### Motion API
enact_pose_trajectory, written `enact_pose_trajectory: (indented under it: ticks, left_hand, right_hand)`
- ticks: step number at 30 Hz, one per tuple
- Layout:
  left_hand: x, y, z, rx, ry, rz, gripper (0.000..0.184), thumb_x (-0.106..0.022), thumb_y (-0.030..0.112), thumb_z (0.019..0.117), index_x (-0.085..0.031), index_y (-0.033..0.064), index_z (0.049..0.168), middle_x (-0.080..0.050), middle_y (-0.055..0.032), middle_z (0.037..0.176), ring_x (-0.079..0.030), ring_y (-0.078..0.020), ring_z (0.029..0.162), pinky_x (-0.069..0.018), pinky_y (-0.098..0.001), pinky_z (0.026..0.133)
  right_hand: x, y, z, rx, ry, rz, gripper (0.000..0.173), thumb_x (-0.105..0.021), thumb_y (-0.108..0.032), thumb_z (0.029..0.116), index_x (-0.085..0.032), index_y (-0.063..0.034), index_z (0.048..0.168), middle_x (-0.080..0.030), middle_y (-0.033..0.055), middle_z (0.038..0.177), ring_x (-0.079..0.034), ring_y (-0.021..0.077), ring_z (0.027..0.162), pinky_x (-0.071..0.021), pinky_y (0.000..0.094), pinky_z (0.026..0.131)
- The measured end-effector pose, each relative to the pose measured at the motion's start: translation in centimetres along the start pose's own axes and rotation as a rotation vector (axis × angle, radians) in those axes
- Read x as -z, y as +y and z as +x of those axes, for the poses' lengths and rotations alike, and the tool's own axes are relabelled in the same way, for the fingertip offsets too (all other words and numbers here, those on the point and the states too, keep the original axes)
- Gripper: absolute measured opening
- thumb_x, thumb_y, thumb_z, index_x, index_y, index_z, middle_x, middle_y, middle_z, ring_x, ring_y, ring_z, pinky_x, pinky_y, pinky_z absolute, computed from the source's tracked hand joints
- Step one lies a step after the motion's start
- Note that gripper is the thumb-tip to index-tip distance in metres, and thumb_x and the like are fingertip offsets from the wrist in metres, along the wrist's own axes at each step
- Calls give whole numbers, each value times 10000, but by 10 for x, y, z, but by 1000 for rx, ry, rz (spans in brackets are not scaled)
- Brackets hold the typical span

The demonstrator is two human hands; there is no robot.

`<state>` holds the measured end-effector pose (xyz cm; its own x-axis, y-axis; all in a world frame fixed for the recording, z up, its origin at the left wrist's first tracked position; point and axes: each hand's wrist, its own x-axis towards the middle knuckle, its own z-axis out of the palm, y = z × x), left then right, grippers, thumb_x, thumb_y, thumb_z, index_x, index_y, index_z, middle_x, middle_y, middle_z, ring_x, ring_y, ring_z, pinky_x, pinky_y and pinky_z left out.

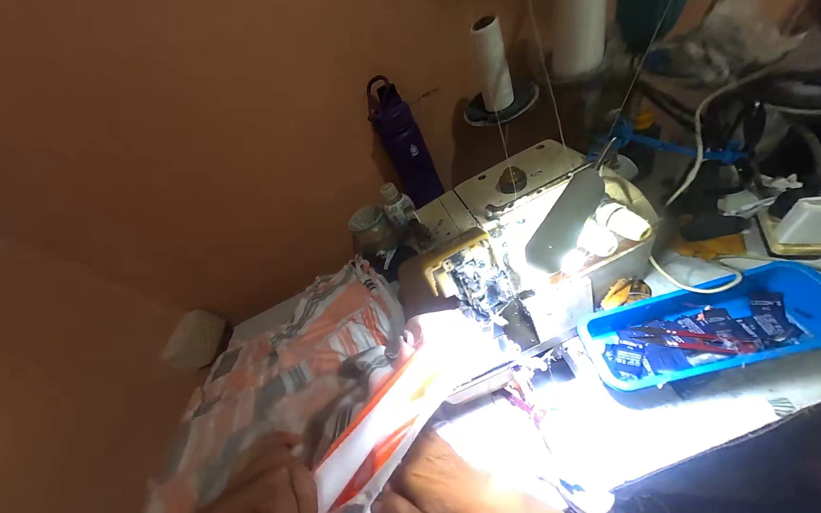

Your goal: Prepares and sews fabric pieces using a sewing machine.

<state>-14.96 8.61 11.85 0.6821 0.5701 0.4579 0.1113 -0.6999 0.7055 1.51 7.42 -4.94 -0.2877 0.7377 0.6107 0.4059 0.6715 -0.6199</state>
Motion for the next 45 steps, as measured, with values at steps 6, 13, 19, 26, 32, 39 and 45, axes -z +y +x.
enact_pose_trajectory:
  ticks: [6, 13, 19, 26, 32, 39, 45]
  left_hand:
    - [-2, -25, -24, 40, 48, 2, 288, -733, 360, 875, -663, 111, 748, -661, -25, 786, -635, -162, 861, -455, -419, 951]
    - [-22, 22, 25, 1, -31, 47, 273, -662, 249, 963, -545, 102, 765, -606, 41, 839, -589, -7, 973, -401, -256, 1037]
    - [-3, -16, 7, -93, -40, -18, 219, -731, 270, 899, -648, 114, 770, -661, -8, 821, -646, -124, 921, -457, -395, 1006]
    - [-7, -19, 82, -44, -116, -503, 308, -563, 354, 994, -663, 183, 758, -599, 97, 800, -606, -25, 871, -458, -178, 893]
    - [-34, -49, 101, 39, 142, -760, 235, -653, 188, 895, -662, 169, 661, -588, 95, 633, -627, -24, 699, -487, -153, 795]
    - [-15, -78, 110, 59, 40, -635, 234, -619, 356, 971, -704, 229, 794, -625, 133, 736, -637, -5, 809, -477, -175, 920]
    - [-12, -74, 115, 29, -38, -367, 244, -620, 365, 995, -657, 251, 782, -585, 164, 704, -609, 27, 761, -488, -172, 904]
  right_hand:
    - [99, -2, -22, -18, -250, 345, 146, -626, -46, 966, -736, 50, 966, -723, 195, 898, -715, 299, 876, -571, 423, 813]
    - [156, -19, 11, -88, 295, 64, 250, -660, -220, 968, -691, -12, 1102, -653, 69, 900, -476, 22, 657, -378, 151, 594]
    - [167, -6, 20, 45, -34, 215, 194, -561, -131, 1023, -699, 0, 984, -620, 57, 762, -501, 55, 638, -400, 187, 601]
    - [164, -25, -42, -91, 119, 469, 172, -581, -49, 995, -628, 115, 1008, -563, 113, 699, -453, 25, 584, -384, 117, 573]
    - [142, -32, -72, -415, 299, 609, 191, -603, 4, 950, -652, 188, 956, -689, 174, 826, -608, -8, 767, -477, 117, 767]
    - [136, 7, -50, -300, 296, 647, 146, -610, -26, 965, -650, 102, 907, -652, 88, 793, -555, -37, 733, -453, 111, 707]
    - [139, 23, -33, -201, 296, 639, 158, -635, -52, 972, -649, 86, 896, -639, 81, 771, -548, -31, 689, -450, 100, 658]
